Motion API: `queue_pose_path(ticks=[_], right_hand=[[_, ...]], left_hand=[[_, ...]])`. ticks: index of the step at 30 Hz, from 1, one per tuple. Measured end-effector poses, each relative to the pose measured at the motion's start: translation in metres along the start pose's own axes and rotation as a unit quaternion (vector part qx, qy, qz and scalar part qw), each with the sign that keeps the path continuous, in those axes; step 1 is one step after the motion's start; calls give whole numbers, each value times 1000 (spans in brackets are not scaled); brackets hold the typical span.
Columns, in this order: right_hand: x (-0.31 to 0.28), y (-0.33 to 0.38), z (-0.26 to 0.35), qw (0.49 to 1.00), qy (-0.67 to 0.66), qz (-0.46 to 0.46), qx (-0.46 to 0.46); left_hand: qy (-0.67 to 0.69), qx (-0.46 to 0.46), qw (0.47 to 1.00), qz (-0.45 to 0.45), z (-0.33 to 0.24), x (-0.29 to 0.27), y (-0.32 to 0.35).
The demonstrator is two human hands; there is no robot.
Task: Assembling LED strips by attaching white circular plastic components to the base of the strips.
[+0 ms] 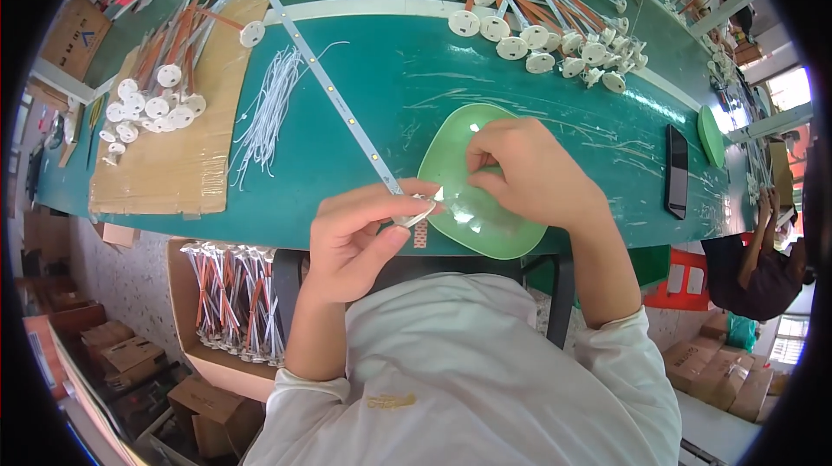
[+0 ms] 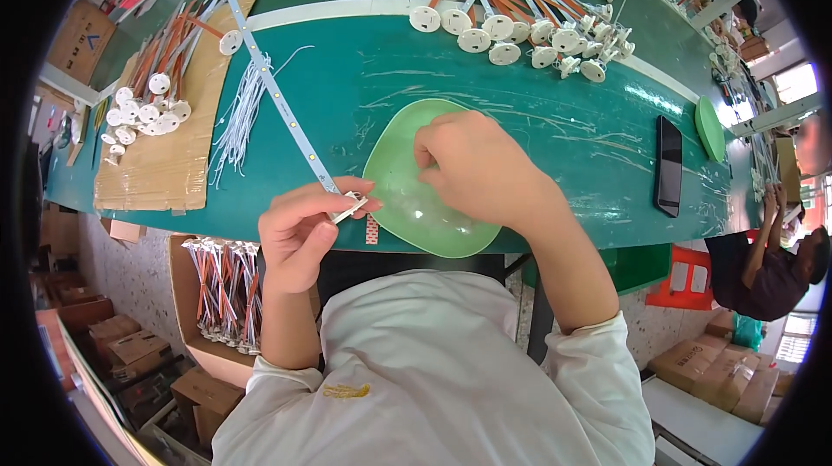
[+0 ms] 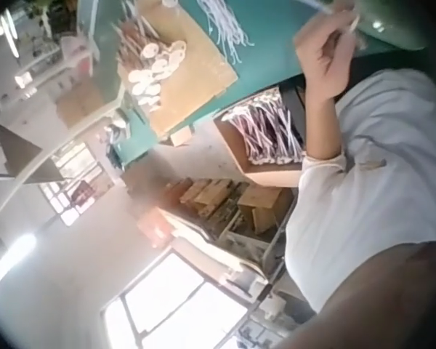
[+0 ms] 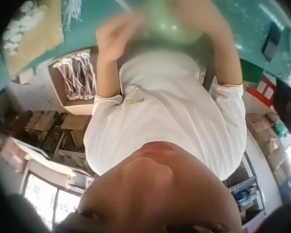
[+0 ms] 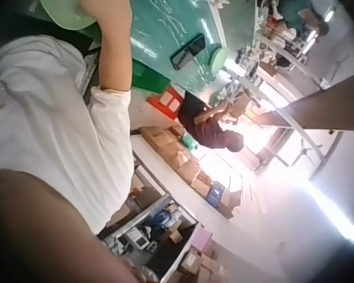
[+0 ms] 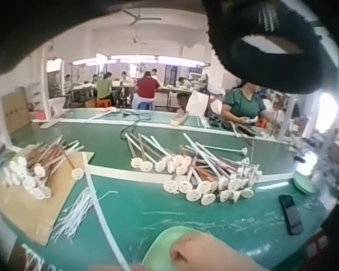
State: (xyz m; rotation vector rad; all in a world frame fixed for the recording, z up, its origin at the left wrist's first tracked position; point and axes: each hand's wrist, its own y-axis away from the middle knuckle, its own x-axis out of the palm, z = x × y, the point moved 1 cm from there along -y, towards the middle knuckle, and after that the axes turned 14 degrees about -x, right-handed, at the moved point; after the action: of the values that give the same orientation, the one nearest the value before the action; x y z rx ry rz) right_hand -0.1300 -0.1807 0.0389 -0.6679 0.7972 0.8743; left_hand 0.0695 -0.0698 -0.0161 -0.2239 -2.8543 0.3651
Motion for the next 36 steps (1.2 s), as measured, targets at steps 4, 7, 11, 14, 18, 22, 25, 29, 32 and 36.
queue_pose_path(ticks=[4,7,11,14,18,22,25,29,32,36], right_hand=[[3,13,18,998,17,-61,4],[7,31,29,961,-118,-244,51],[21,45,29,891,-221,-390,65],[21,56,33,864,-269,-417,82],[17,68,33,769,-475,-411,116],[21,75,46,711,-572,-398,99],[28,82,55,705,-594,-381,75],[34,84,61,712,-576,-400,35],[39,85,60,728,-564,-389,25],[52,83,59,772,-489,-406,-16]], left_hand=[[-16,-18,1000,11,0,1,2],[3,-42,997,-60,-4,16,3],[1,-35,998,-59,-11,35,0],[-20,-39,997,-56,-15,45,1],[-37,-49,996,-64,-16,59,-3],[-32,-31,997,-56,-17,74,-2],[-63,-18,995,-72,-20,83,1],[-57,8,995,-87,-16,86,3],[-57,19,994,-91,-15,87,5],[-33,30,995,-90,-12,89,8]])
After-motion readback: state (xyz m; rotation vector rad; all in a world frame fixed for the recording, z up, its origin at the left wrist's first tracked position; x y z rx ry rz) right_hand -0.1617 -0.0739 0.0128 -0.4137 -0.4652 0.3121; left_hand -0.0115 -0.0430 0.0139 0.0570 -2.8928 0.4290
